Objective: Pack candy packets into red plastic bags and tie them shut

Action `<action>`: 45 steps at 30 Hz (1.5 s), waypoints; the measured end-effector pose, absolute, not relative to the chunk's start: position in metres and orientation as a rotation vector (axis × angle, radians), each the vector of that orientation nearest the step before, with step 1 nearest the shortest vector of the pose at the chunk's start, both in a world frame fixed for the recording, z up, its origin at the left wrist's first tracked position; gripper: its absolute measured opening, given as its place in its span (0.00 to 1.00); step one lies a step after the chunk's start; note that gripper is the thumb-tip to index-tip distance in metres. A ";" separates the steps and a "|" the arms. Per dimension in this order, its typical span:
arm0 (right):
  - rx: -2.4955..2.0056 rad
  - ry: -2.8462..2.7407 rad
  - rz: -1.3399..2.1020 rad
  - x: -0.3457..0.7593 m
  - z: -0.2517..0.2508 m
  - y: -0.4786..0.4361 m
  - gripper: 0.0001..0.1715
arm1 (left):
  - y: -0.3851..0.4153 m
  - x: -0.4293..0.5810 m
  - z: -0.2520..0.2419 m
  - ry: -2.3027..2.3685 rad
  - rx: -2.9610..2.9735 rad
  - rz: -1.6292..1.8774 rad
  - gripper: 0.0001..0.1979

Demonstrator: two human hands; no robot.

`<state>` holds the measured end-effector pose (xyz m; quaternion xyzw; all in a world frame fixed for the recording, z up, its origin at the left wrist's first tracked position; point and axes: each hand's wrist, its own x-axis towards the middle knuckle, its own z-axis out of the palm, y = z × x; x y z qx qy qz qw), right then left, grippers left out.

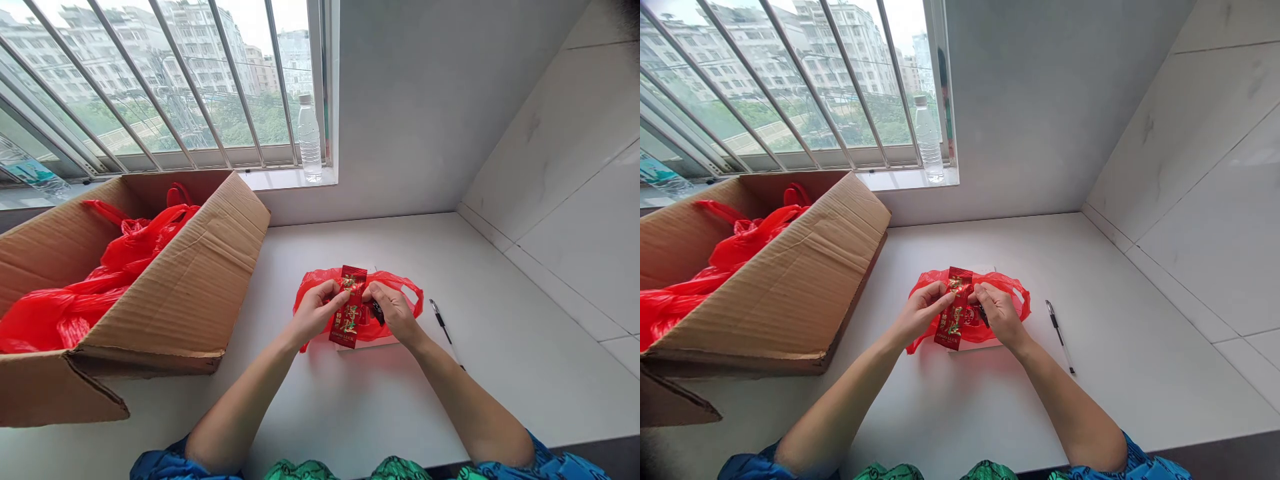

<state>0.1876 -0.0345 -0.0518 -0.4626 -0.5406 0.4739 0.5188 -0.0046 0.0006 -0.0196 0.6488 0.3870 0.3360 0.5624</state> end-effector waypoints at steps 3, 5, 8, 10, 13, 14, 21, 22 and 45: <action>-1.125 -1.304 1.133 0.187 -0.051 -0.034 0.29 | 0.001 -0.004 -0.019 0.919 1.525 0.786 0.21; -1.116 -1.299 1.138 0.187 -0.052 -0.034 0.29 | 0.001 -0.004 -0.019 0.919 1.524 0.788 0.21; -1.094 -1.296 1.143 0.187 -0.053 -0.034 0.27 | 0.001 -0.004 -0.019 0.915 1.522 0.784 0.21; -1.095 -1.299 1.140 0.187 -0.053 -0.034 0.27 | 0.000 -0.004 -0.019 0.918 1.523 0.782 0.21; -1.095 -1.295 1.142 0.187 -0.053 -0.034 0.27 | 0.000 -0.004 -0.019 0.917 1.525 0.786 0.21; -1.088 -1.292 1.147 0.187 -0.053 -0.034 0.26 | 0.000 -0.004 -0.019 0.914 1.524 0.787 0.21; -1.065 -1.288 1.146 0.188 -0.054 -0.034 0.26 | -0.001 -0.003 -0.019 0.882 1.529 0.788 0.22; -1.060 -1.293 1.146 0.188 -0.054 -0.034 0.26 | 0.000 -0.003 -0.020 0.883 1.532 0.785 0.22; -1.161 -1.452 0.820 0.193 -0.060 -0.030 0.28 | -0.001 -0.002 -0.020 0.847 1.516 0.552 0.25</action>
